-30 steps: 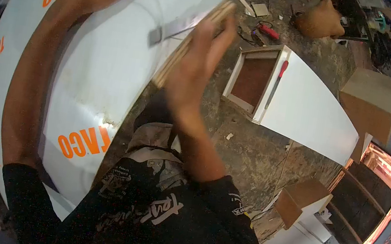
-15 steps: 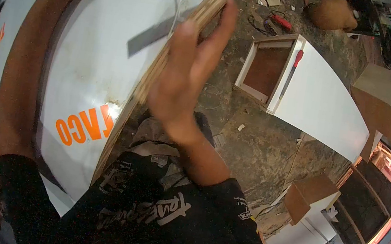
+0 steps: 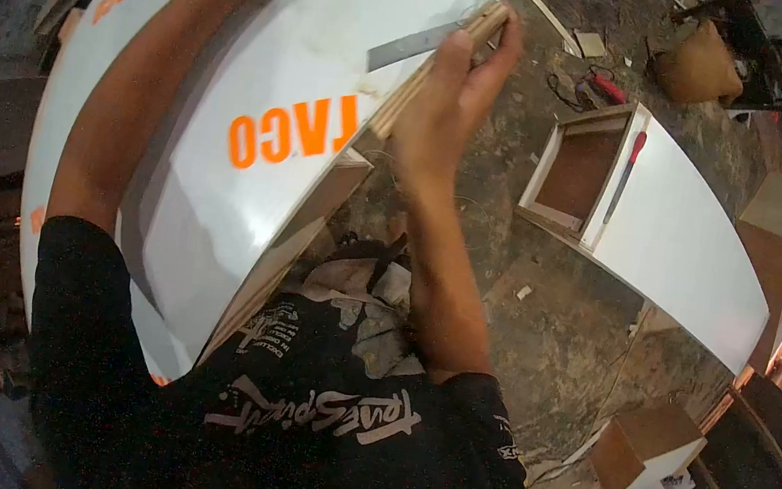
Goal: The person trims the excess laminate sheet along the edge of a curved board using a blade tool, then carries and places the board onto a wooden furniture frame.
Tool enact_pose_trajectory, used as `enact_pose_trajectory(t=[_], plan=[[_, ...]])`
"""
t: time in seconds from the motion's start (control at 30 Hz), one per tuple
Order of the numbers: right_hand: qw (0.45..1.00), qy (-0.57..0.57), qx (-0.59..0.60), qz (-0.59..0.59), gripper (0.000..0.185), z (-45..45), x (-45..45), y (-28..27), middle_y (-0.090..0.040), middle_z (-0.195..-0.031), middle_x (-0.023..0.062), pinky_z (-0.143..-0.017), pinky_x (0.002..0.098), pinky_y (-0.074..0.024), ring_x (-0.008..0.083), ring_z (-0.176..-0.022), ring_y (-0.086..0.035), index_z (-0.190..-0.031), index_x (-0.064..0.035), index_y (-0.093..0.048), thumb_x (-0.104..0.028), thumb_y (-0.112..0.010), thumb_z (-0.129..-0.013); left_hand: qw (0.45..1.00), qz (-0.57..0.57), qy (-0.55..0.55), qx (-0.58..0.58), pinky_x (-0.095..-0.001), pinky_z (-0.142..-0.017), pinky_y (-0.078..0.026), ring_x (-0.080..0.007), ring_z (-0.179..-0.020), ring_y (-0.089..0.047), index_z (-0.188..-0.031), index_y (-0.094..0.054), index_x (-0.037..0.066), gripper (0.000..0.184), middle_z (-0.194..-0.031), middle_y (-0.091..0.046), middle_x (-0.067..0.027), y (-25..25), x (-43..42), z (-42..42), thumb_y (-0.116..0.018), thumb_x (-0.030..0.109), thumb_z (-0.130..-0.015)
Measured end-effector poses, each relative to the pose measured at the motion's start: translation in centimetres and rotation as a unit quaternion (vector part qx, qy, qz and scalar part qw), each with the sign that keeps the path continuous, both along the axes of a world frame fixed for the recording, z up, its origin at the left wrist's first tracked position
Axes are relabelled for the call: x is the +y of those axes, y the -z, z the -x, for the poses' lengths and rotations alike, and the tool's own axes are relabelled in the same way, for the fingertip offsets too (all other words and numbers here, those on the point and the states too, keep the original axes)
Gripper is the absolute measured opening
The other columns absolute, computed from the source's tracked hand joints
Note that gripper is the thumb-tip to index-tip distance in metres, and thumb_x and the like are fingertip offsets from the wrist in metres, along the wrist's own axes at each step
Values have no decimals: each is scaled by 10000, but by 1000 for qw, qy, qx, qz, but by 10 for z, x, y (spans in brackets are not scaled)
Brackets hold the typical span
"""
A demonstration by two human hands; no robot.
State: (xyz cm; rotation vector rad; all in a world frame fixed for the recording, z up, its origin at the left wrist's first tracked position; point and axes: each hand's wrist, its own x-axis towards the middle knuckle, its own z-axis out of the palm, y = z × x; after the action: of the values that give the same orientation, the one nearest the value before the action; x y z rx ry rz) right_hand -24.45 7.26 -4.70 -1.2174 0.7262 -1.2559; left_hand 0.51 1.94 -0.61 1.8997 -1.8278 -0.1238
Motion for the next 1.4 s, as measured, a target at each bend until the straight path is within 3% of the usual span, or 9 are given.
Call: enact_pose_trajectory(t=[0.2,0.3,0.37,0.47,0.6,0.7,0.83,0.97,1.4], plan=[[998,14,58,15,722,5,-3,7,-392,-1486,225,-1157,433,-303,304,-1336,-426,-1575,-8,-214,-466,-450,-1070,985,-69,-1,-159,-540,-1225,-209,-353,-1501,-319,-1546,-405,110,663,-1609,-381,-153,-27,233,13,-586,370,-964],[922,103,258,270,584,18,-36,59,-315,-1578,275,-1233,450,-221,372,-1479,-308,-1549,59,-276,-331,-343,-1119,979,-162,-45,-113,-579,-1232,-156,-364,-1532,-246,-1587,-333,115,911,-1656,-287,-151,-52,356,31,-704,469,-834],[965,121,137,189,463,10,-55,78,-480,-1417,276,-1180,451,-328,371,-1327,-473,-1435,76,-414,-261,-376,-1119,968,-213,-88,-102,-585,-1237,-111,-360,-1559,-157,-1600,-296,107,988,-1676,-216,-173,-65,423,47,-706,533,-808],[993,35,68,89,479,13,-46,50,-451,-1418,234,-1055,436,-459,318,-1243,-527,-1449,37,-358,-289,-422,-1104,961,-234,-105,-107,-565,-1249,-62,-364,-1566,-114,-1610,-261,103,1044,-1682,-179,-187,-70,478,75,-597,708,-829],[1000,7,3,18,478,0,-31,19,-492,-1361,218,-1020,449,-468,307,-1222,-533,-1420,24,-405,-313,-442,-1083,969,-180,-139,-94,-583,-1238,-122,-386,-1543,-185,-1602,-294,155,983,-1675,-210,-173,-59,492,80,-622,672,-832],[971,53,135,188,471,12,-120,102,-522,-1332,203,-1018,431,-448,292,-1227,-526,-1386,24,-449,-333,-442,-1080,975,-150,-127,-103,-591,-1233,-140,-384,-1534,-210,-1596,-307,157,958,-1663,-236,-175,-56,481,76,-635,639,-836],[968,73,157,181,541,-4,-64,57,-411,-1479,205,-1108,420,-355,312,-1348,-436,-1494,11,-331,-311,-445,-1074,980,-129,-121,-97,-591,-1233,-129,-373,-1533,-226,-1574,-359,143,928,-1657,-262,-167,-60,481,79,-688,556,-810],[1000,17,12,-9,646,-3,-5,-1,-279,-1621,217,-1180,414,-280,336,-1464,-340,-1595,-3,-200,-288,-442,-1068,975,-152,-137,-84,-565,-1248,-101,-350,-1550,-189,-1581,-344,138,959,-1666,-253,-155,-64,479,87,-633,607,-796],[997,61,36,-7,642,6,134,-21,-344,-1565,212,-1177,379,-288,301,-1420,-382,-1562,18,-280,-279,-499,-1037,973,-150,-148,-98,-542,-1257,-109,-330,-1547,-195,-1583,-340,159,922,-1666,-258,-130,-63,476,87,-705,444,-786]])
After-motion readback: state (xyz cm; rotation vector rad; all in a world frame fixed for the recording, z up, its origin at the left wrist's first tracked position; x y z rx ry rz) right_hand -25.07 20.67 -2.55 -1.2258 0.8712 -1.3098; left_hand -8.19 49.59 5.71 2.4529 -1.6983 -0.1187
